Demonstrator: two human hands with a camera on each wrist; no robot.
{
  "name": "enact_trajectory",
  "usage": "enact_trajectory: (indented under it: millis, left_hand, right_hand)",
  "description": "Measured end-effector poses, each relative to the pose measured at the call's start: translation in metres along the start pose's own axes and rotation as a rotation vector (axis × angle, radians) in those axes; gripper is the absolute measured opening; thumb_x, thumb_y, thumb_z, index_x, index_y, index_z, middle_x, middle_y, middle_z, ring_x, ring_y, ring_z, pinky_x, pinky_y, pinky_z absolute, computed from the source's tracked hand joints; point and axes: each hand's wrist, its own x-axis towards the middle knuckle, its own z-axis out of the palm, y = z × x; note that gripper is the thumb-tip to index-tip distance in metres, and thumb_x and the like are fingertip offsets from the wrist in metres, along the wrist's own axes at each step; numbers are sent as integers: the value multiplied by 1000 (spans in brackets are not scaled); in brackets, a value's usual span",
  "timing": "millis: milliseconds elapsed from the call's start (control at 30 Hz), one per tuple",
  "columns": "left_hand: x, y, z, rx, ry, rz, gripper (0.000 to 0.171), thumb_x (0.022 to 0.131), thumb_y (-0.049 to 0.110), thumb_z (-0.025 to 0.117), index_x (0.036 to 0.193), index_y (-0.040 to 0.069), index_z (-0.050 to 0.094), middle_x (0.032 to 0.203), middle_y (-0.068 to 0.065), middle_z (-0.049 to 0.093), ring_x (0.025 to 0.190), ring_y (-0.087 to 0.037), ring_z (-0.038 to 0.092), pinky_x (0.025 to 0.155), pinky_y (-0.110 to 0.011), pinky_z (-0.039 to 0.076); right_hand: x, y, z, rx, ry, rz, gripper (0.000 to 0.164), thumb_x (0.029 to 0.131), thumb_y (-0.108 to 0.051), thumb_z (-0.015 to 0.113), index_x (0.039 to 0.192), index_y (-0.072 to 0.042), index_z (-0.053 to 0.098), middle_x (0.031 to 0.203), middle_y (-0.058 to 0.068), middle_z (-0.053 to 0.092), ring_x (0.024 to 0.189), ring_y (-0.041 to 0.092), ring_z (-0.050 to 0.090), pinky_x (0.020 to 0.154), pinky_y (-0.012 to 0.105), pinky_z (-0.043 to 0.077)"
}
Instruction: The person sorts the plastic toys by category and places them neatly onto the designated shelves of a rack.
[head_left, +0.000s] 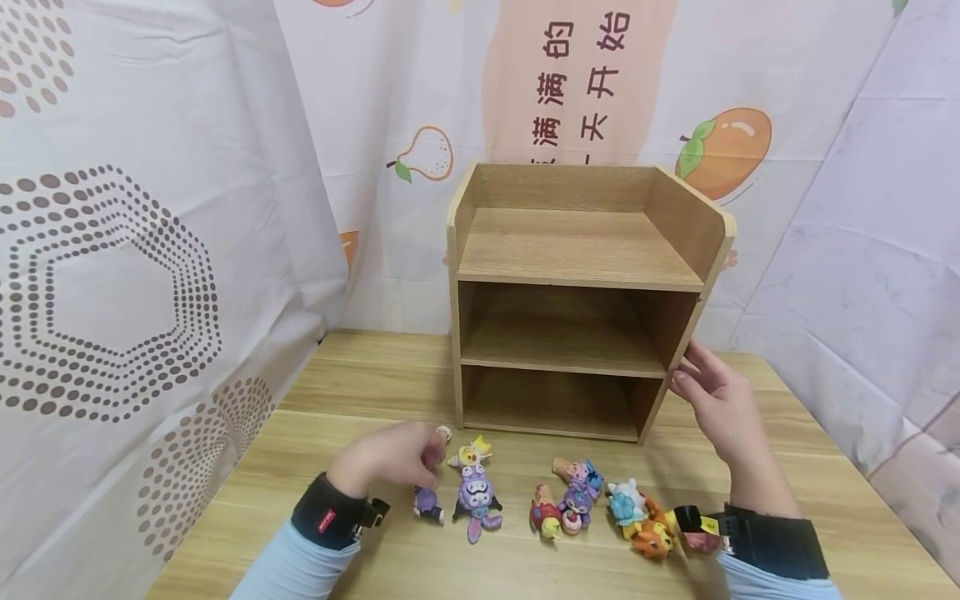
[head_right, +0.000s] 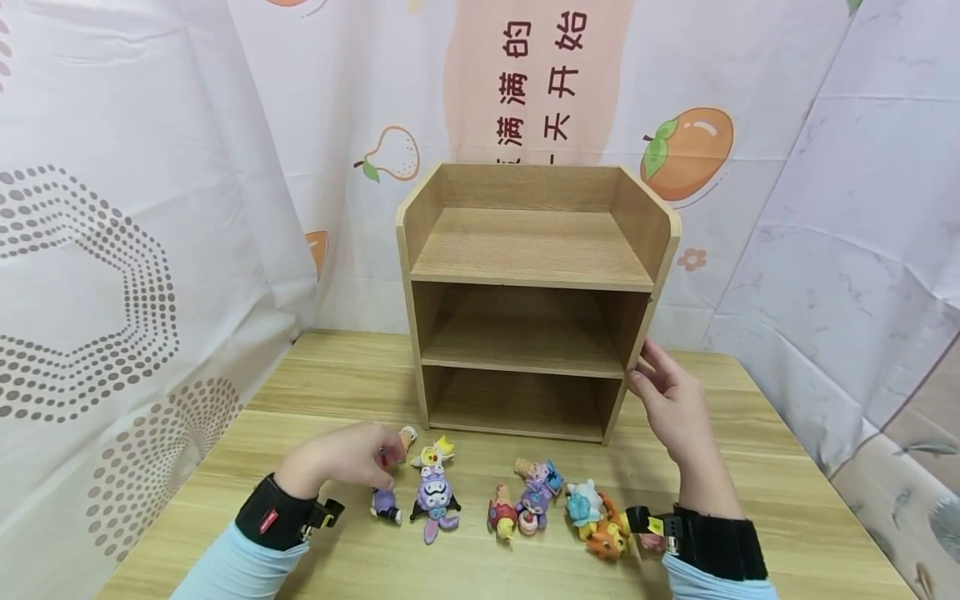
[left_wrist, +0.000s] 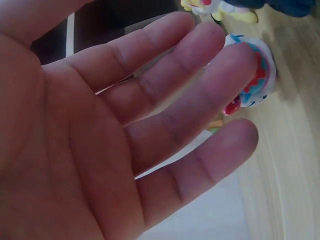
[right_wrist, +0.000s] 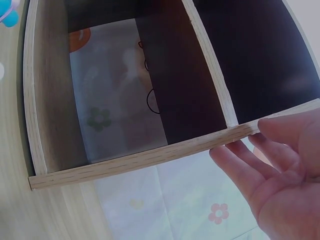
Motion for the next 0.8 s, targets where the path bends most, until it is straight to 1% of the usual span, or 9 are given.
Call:
enact_trajectory:
  millis: [233,367,533,733,800]
  left_hand:
    - [-4,3,2,-4,-42,-53,30,68,16,78,95,10,69,74,8,59,63,-7,53,58,-25,48]
    - [-3,3,5,-2,-73,-56,27,66,17,80,91,13,70,76,9,61,66,-6,54,61,-26,49]
    - [-2,3,8,4,-93,-55,21,66,16,80,85,17,71,76,12,61,68,-5,54,64,-26,49]
    - [-1,4,9,-6,-107,-56,22,65,16,80,85,17,71,76,12,61,68,-5,54,64,-26,49]
    - [-1,4,9,-4,-111,-51,23,65,16,79,86,17,71,75,12,61,68,-5,54,63,-25,49]
  right_hand:
    - [0,-2,1,-11,2,-4,57,97,1,51,148,-16,34,143,21,39,119,25,49,81,23,50]
    - [-1,-2,1,-10,4,-2,57,97,2,51,148,-16,34,143,21,39,119,25,49,81,24,50]
    - [0,-1,1,-5,2,7,57,97,2,51,148,-14,33,144,21,38,120,26,48,81,22,50]
    - [0,1,0,5,1,7,57,96,4,49,148,-11,32,142,24,39,120,30,47,80,22,51]
    - [1,2,0,13,0,5,56,97,5,48,148,-10,32,141,24,40,120,31,47,80,23,51]
